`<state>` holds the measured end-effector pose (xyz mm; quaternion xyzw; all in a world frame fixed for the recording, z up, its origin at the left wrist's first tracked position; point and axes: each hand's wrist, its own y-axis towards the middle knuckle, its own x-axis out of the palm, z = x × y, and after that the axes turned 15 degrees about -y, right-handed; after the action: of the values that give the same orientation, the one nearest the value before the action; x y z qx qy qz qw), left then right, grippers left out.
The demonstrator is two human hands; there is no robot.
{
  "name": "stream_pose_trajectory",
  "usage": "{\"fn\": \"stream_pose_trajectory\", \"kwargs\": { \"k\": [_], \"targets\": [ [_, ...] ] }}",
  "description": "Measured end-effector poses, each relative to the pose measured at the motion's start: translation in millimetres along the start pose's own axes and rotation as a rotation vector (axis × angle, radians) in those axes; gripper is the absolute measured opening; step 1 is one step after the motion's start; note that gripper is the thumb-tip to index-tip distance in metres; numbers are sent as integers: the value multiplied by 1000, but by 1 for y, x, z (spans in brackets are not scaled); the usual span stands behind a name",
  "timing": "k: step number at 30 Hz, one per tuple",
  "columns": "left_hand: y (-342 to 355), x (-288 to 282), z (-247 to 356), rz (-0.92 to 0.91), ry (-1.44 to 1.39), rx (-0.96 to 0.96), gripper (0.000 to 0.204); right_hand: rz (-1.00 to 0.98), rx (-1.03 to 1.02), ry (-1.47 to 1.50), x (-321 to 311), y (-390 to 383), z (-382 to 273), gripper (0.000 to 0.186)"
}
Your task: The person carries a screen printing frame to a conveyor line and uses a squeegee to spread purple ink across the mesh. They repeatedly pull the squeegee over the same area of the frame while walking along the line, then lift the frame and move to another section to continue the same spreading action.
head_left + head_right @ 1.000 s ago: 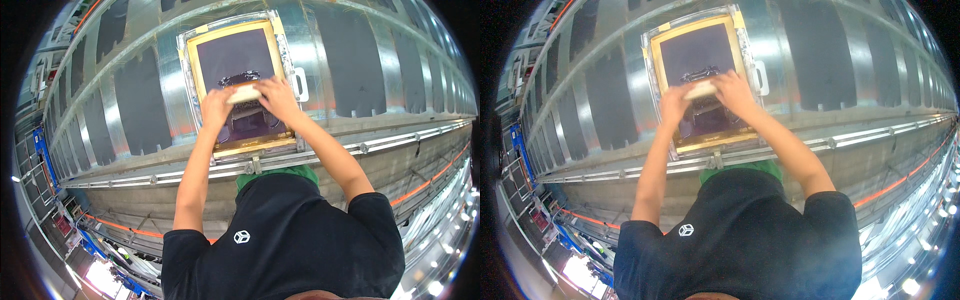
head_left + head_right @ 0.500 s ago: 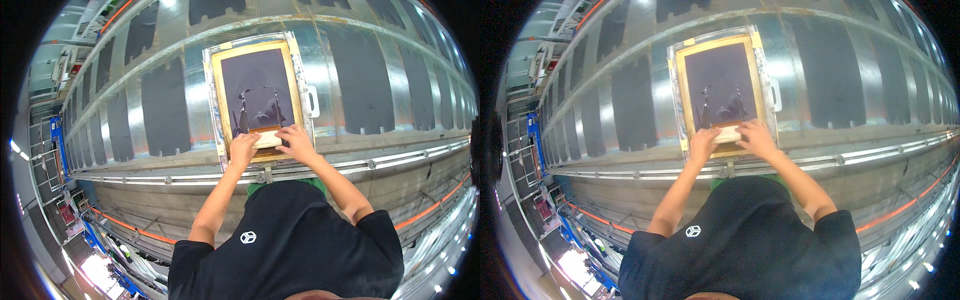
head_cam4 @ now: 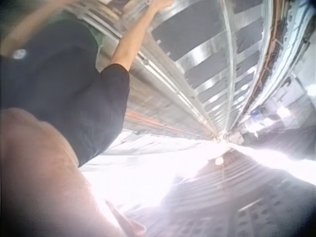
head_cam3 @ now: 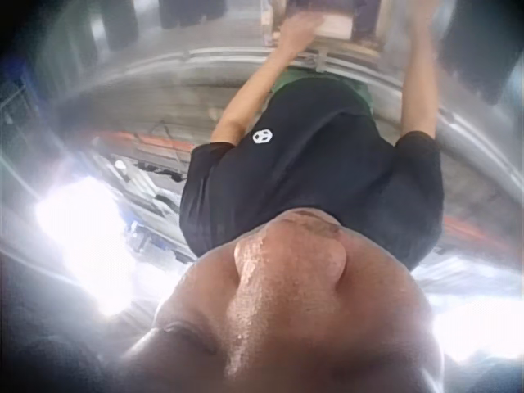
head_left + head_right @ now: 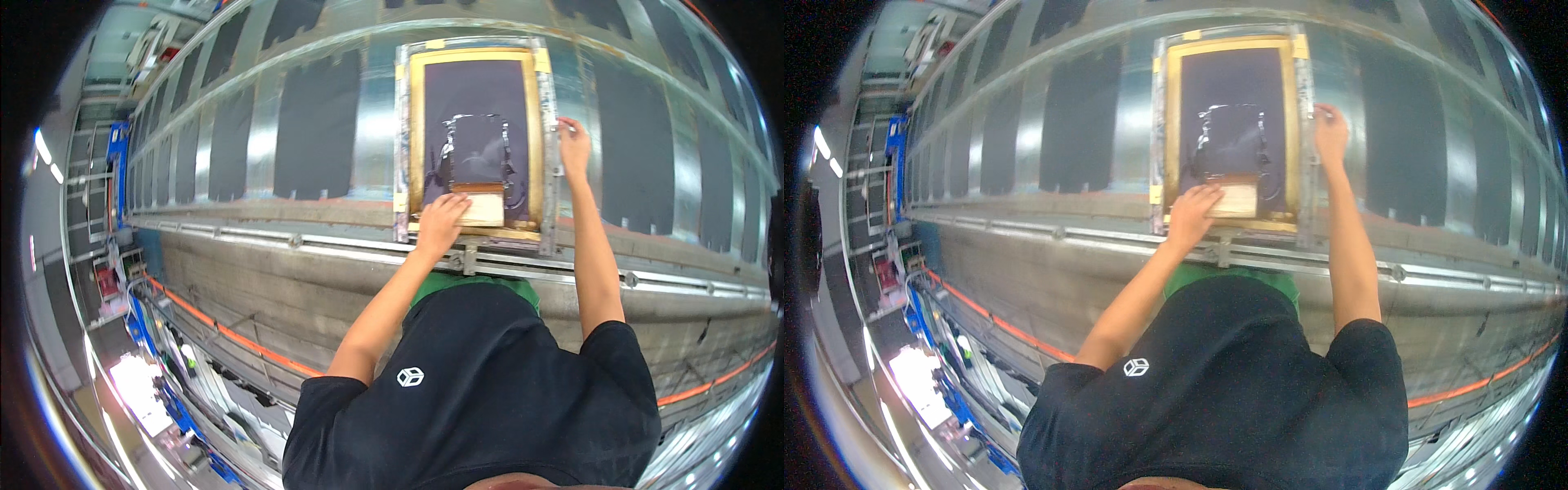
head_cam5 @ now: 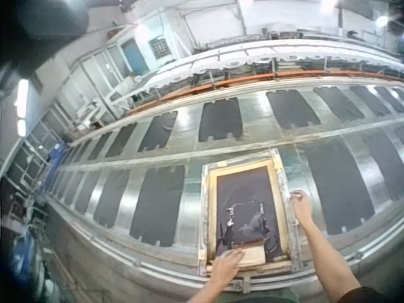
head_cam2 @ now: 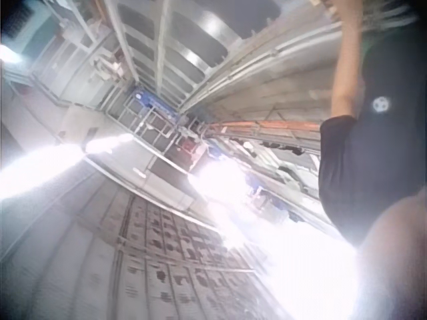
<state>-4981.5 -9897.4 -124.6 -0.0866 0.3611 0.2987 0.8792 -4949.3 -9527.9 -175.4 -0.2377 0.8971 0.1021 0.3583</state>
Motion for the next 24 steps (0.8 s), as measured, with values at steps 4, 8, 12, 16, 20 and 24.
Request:
{"fn": "stream_pose_trajectory", "kwargs": {
  "k": [4, 8, 12, 16, 20, 24],
  "targets": [
    [-21, -17, -14, 81, 36, 8, 65, 56, -34, -45, 2, -16, -55, 21],
    [-47, -82, -70, 92, 32, -60, 65, 29, -58, 57, 83, -68, -112, 23],
    [-86, -174, -145, 108, 60, -118, 63, 32, -96, 109, 173, -138, -188, 21],
    [-111, -245, -207, 22, 68, -75, 64, -32, -1, 101, 225, -176, -247, 22],
    [-126, -280, -250, -32, 89, -22, 67, -51, 12, 52, 258, -195, -278, 22],
    [-132, -296, -277, 5, 29, 57, 67, 27, -45, 8, 287, -199, -273, 21]
  ]
}}
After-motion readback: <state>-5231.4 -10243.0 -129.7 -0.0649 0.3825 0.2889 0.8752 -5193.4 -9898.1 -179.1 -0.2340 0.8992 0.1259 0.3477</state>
